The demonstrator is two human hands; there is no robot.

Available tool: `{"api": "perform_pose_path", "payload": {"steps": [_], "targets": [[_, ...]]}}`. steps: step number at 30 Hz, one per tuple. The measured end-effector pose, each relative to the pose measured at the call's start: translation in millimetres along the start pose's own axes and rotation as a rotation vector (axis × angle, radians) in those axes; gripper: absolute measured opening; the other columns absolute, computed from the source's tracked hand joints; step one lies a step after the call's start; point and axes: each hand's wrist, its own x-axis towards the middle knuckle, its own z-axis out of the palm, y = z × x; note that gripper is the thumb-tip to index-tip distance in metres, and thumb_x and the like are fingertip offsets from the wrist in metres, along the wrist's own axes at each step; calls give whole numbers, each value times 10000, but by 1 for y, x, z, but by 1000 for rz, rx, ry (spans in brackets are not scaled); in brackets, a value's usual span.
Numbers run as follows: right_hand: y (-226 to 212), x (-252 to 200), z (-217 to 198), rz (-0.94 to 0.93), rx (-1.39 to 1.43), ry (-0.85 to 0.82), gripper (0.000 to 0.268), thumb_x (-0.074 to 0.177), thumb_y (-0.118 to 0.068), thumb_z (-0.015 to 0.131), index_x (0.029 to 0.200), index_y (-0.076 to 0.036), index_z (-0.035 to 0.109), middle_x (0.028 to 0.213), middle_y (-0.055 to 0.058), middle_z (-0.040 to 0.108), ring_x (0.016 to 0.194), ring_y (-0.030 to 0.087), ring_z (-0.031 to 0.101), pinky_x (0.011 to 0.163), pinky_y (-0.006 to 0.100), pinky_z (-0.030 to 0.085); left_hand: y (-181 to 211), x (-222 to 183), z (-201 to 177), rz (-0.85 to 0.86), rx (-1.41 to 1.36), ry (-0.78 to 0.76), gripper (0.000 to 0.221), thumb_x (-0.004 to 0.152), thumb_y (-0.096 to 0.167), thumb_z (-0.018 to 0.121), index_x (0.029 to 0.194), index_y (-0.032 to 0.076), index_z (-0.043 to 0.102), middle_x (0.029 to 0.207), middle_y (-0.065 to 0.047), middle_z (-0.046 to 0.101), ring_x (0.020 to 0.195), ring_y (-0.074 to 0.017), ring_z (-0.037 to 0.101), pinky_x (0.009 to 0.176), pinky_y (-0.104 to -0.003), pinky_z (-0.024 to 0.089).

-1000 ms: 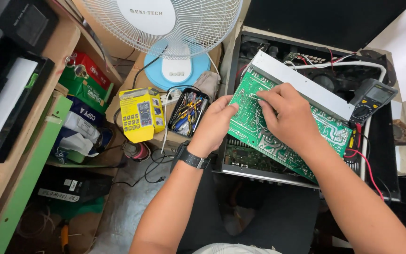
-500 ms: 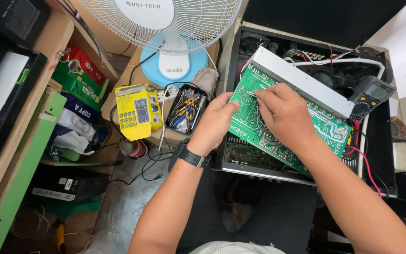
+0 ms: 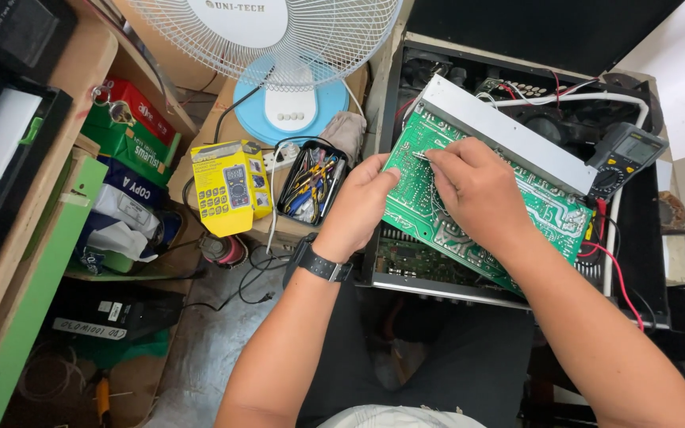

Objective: Testing voltage levels and inspecting components on a circuit board within an amplifier chassis using a multimeter and other repair tools.

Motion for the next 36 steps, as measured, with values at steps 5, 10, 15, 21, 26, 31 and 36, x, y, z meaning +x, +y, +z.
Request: {"api": "perform_pose_path", "payload": {"steps": [5,10,15,21,26,31,36], "targets": [[0,-1,0,-27,-47,5,140,1160,-42,761,1253,-62,865,1061,30,720,1028,296,798,824,398,690,-5,1,0,2,-6,8,402,1175,102,575,1519,-81,672,1194,-222,836,1074,-236,826,963,-425,674],[2,-2,0,-42,-75,19,122,1155,-33,769,1237,-61,856,1058,18,692,1033,288,787,821,395,691,2,-1,1,0,7,14,392,1172,98,578,1504,-80,684,1176,-223,839,1057,-239,830,951,-422,675],[0,-1,-1,-35,-66,35,101,1150,-29,781,1208,-62,856,1055,29,696,1017,270,779,810,385,679,2,-4,6,-2,-20,32,379,1169,95,591,1494,-72,689,1182,-200,830,1069,-222,816,961,-424,669],[-11,5,-13,-46,-118,92,99,1149,-32,791,1193,-99,850,1075,5,680,974,218,745,754,356,676,-4,2,-5,15,7,13,376,1175,92,577,1496,-70,689,1205,-248,840,1089,-288,843,950,-455,685],[-10,8,-13,-38,-106,90,146,1113,10,796,1194,-97,854,1082,31,702,983,226,758,741,378,679,-13,6,-16,6,22,7,375,1176,96,574,1496,-70,679,1211,-248,838,1096,-294,848,947,-473,695],[-7,9,-12,-50,-46,88,138,1123,22,778,1176,-79,856,1074,57,736,1025,246,773,822,391,682,-15,9,-17,19,1,3,375,1172,83,574,1492,-85,672,1189,-262,833,1061,-303,858,905,-458,705],[-4,8,-11,-69,-47,80,128,1128,11,783,1183,-81,855,1090,62,773,1043,246,789,846,381,685,-16,9,-16,23,-5,15,371,1176,88,578,1487,-94,665,1190,-256,829,1047,-292,856,887,-454,709]]}}
